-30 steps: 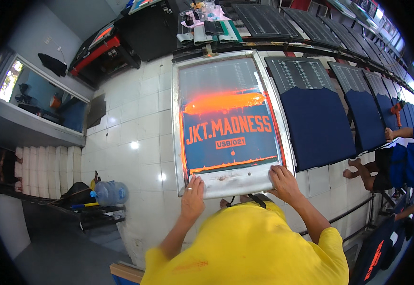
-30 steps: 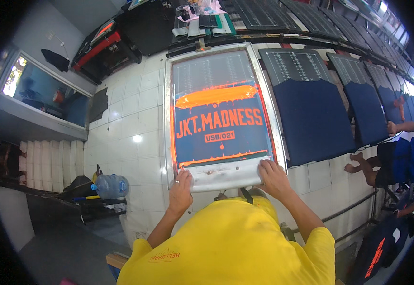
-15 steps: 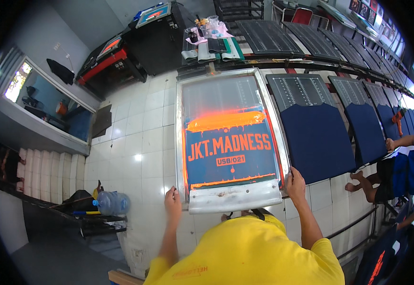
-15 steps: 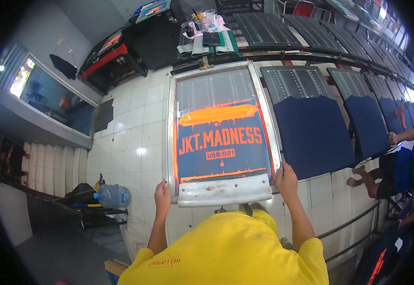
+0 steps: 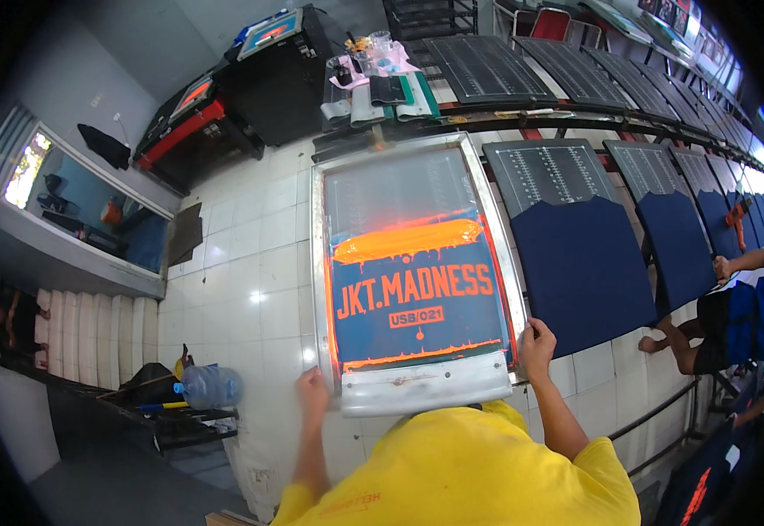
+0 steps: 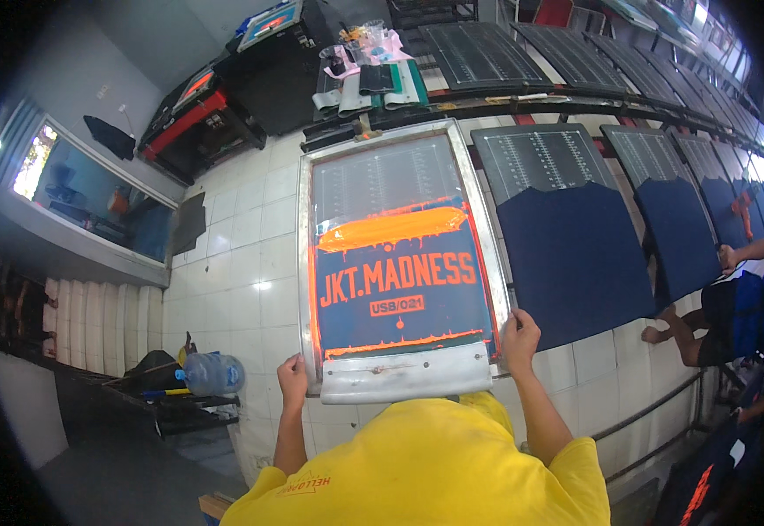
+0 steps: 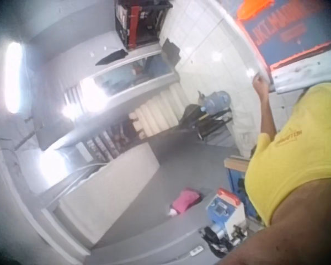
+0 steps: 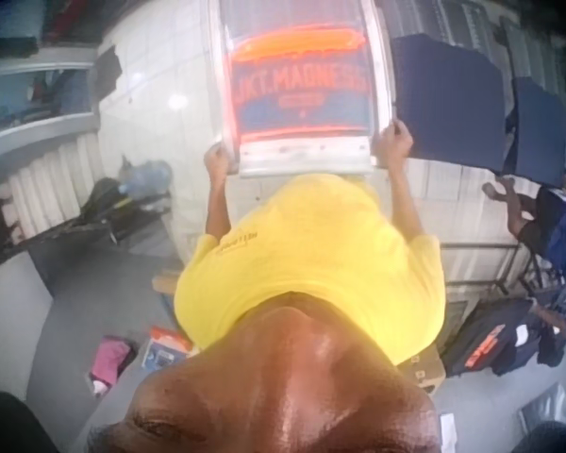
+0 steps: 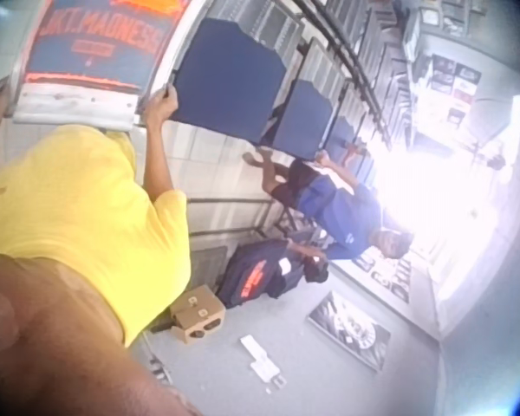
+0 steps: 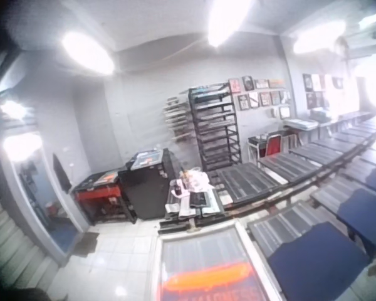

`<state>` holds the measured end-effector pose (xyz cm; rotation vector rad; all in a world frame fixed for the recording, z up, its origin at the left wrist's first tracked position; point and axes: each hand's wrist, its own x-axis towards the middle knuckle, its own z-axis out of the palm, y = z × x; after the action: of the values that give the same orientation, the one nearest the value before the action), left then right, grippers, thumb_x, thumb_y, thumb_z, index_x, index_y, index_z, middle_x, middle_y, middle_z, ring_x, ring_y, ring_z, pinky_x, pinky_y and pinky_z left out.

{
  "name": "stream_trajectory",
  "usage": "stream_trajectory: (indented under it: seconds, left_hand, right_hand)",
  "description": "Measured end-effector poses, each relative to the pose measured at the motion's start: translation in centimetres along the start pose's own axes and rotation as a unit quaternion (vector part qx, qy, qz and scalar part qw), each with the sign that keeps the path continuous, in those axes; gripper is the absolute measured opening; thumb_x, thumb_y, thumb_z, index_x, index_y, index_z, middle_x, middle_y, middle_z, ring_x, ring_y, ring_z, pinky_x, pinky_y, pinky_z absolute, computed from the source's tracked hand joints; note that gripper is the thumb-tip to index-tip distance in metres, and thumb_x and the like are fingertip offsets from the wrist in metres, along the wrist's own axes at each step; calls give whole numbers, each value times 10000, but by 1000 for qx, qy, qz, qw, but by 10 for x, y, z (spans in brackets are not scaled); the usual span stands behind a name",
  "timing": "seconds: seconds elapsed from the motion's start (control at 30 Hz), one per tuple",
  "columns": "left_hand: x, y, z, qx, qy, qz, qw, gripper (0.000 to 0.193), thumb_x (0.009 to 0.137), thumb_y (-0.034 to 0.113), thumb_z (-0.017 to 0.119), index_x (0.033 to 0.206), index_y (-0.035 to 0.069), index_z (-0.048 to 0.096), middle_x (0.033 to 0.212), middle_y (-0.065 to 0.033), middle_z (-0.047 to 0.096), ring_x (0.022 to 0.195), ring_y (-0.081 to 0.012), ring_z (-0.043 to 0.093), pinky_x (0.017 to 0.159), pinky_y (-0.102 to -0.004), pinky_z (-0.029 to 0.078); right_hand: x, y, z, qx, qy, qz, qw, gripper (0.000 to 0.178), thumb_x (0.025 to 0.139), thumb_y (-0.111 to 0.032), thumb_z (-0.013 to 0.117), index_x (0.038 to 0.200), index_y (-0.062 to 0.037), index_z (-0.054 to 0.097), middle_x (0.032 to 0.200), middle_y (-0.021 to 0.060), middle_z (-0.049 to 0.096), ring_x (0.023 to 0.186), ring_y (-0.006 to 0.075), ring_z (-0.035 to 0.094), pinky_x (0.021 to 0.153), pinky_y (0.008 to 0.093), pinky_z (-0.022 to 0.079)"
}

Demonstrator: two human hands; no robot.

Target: The person prepares a screen with ink and performs screen printing on shirts along a production line using a squeegee.

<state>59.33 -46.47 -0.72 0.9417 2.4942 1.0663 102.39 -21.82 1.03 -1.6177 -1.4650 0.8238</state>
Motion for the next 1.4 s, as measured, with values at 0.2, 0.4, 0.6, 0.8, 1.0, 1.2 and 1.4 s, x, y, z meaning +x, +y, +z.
stream_trajectory:
  seconds: [0.2,0.4,0.6,0.8,1.0,1.2,1.4]
  left_hand:
    - [-3,6,0,-51,12,-62,997,320,974,212,590,1023,-89,690,773,-115,686,701,-146,578,682,-324,476]
    - [5,12,1,-62,-32,-142,987,343,999,213,551,1022,-101,686,872,-74,682,801,-116,574,748,-292,470]
    - [13,-1,2,-95,-39,-150,983,333,993,206,558,989,-103,681,831,-53,649,772,-111,546,724,-292,458]
    - [11,10,7,-144,-14,-142,979,321,985,205,574,883,-85,664,778,-16,600,724,-95,502,668,-283,426]
    - [4,12,6,-179,21,-145,973,321,979,210,588,887,-89,660,733,15,560,691,-79,457,628,-274,400]
    - [4,25,4,-190,12,-99,977,342,985,221,586,890,-102,647,746,-4,577,701,-87,464,645,-280,416]
    - [0,22,0,-165,12,-108,980,346,991,223,571,913,-104,651,749,-12,579,702,-94,471,646,-289,418]
  right_hand:
    - [6,2,3,50,-6,8,999,211,924,-80,570,1047,47,686,851,150,713,761,192,665,722,318,506]
    - [9,1,3,50,-20,33,998,209,932,-86,565,1044,46,682,843,140,709,765,169,657,719,311,504]
    - [12,-1,7,71,-25,21,997,216,944,-85,546,1068,46,665,851,144,708,764,179,663,719,321,506]
    - [14,0,7,44,-23,31,998,234,953,-104,535,1087,48,652,857,162,710,765,201,673,720,328,508]
    - [12,-16,5,-22,-24,17,999,250,959,-132,535,1084,50,652,843,171,708,747,221,674,720,342,512]
    - [20,9,9,-25,1,1,1000,238,949,-115,563,1066,55,680,811,115,704,706,127,612,670,296,493]
    - [20,0,4,31,-17,21,999,246,945,-97,559,1073,72,683,819,90,711,725,102,612,673,273,491]
